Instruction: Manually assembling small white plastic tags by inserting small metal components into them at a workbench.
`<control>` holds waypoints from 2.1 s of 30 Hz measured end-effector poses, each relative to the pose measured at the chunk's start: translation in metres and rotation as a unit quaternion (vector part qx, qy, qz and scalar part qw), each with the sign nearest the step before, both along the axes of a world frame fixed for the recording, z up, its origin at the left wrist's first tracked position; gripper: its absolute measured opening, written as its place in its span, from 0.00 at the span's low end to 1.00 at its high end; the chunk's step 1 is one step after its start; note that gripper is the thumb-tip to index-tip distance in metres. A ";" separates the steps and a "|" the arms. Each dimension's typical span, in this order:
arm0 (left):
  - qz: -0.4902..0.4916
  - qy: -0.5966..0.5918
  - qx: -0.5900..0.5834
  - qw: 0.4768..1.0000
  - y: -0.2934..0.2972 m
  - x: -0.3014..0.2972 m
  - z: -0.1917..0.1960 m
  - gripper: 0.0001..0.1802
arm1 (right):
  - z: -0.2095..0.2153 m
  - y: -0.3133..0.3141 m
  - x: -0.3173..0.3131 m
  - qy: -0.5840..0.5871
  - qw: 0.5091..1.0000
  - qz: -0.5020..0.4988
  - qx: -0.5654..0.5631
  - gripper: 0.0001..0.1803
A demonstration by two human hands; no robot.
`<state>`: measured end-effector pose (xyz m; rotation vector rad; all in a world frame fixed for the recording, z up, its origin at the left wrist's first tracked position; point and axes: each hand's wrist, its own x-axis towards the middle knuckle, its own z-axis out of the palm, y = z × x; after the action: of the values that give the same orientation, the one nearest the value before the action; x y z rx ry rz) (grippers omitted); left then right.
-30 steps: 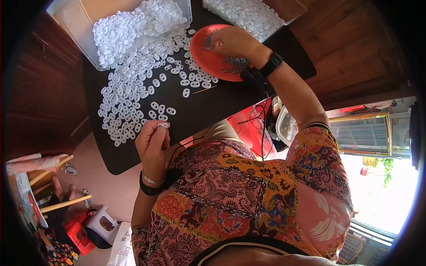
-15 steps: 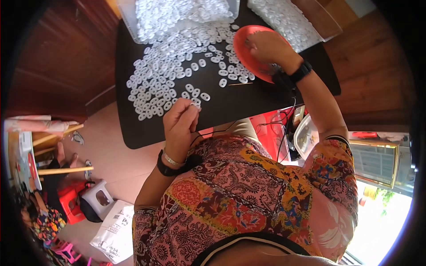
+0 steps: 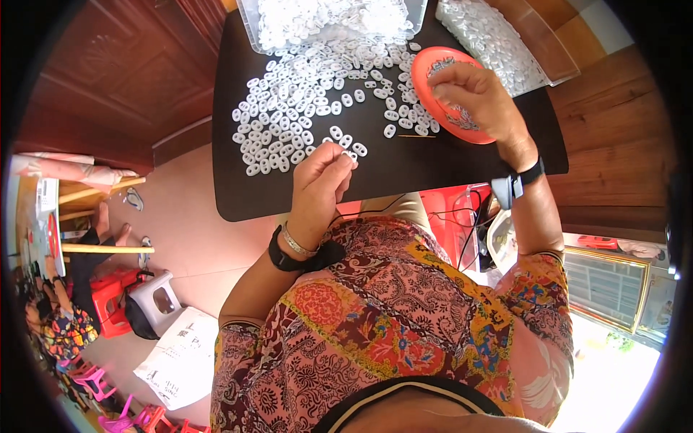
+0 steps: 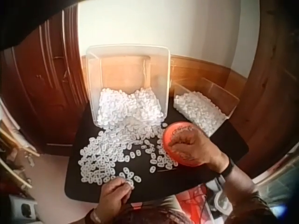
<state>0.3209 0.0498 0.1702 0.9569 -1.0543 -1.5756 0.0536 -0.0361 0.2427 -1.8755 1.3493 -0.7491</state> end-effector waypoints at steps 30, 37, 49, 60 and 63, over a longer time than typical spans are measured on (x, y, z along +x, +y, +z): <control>0.038 -0.111 -0.097 0.988 0.011 -0.003 0.006 0.09 | -0.032 0.045 0.089 -0.192 0.964 0.153 0.102 0.08; 0.035 -0.131 -0.104 0.985 0.011 -0.002 0.004 0.08 | -0.039 0.045 0.090 -0.181 0.969 0.147 0.081 0.08; 0.035 -0.146 -0.108 0.983 0.011 -0.003 0.000 0.09 | -0.040 0.048 0.092 -0.120 0.980 0.148 0.060 0.07; 0.057 -0.123 -0.130 0.982 0.015 -0.006 -0.011 0.08 | -0.044 0.063 0.102 -0.114 0.989 0.091 -0.028 0.07; 0.061 -0.127 -0.117 0.983 0.015 -0.004 -0.010 0.08 | -0.042 0.065 0.103 -0.113 0.988 0.101 0.041 0.06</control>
<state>0.3166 0.0646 0.1604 1.0560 -1.3010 -1.2201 0.1566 0.0286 0.2004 -1.7714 1.0175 -0.7645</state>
